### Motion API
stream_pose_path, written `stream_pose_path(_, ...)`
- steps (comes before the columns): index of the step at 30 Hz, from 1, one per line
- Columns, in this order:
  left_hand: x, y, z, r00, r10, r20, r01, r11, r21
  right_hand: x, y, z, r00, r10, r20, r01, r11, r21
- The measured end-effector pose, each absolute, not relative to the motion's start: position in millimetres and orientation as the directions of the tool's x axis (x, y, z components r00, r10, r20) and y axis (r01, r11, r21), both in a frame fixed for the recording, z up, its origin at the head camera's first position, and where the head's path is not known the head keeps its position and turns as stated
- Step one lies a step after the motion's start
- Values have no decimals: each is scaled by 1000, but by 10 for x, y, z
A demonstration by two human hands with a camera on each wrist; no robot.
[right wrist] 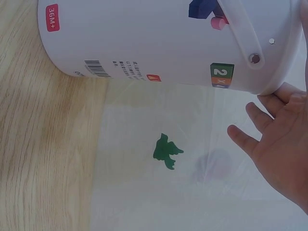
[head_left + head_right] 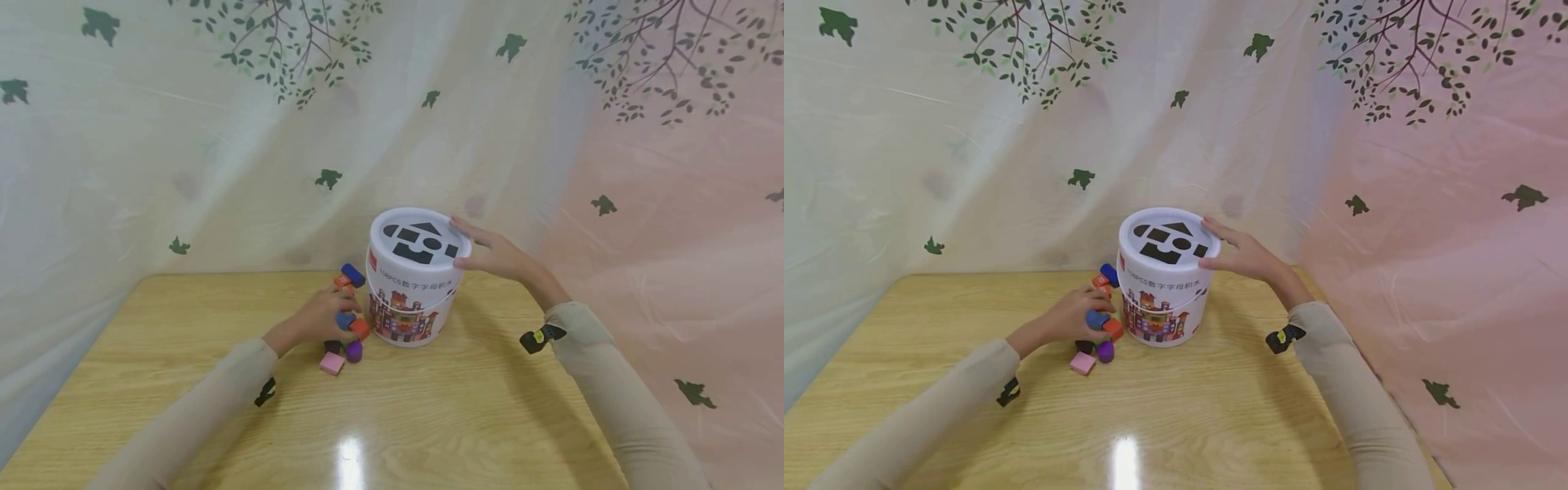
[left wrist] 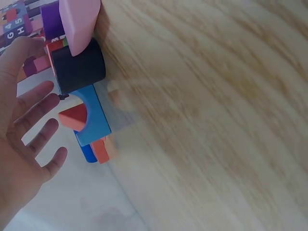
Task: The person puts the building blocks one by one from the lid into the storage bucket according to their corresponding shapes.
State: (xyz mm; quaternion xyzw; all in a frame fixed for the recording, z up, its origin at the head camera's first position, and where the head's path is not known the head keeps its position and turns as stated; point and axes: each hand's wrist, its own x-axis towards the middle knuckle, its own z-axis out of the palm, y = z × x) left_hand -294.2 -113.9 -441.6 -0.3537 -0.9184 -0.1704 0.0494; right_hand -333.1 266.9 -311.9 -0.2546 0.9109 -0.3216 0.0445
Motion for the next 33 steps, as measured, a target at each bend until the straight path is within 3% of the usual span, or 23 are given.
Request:
stream_pose_path(18,-2938,-1036,-4422,-778,611,147,627,742,236,-3312,2651,-3100,-865,-494,86,-435,654,-620)
stream_pose_path(33,-2982,-1030,-4467,-773,610,175,634,733,247,-3311,2666,-3105,-856,-507,102,-453,641,-619)
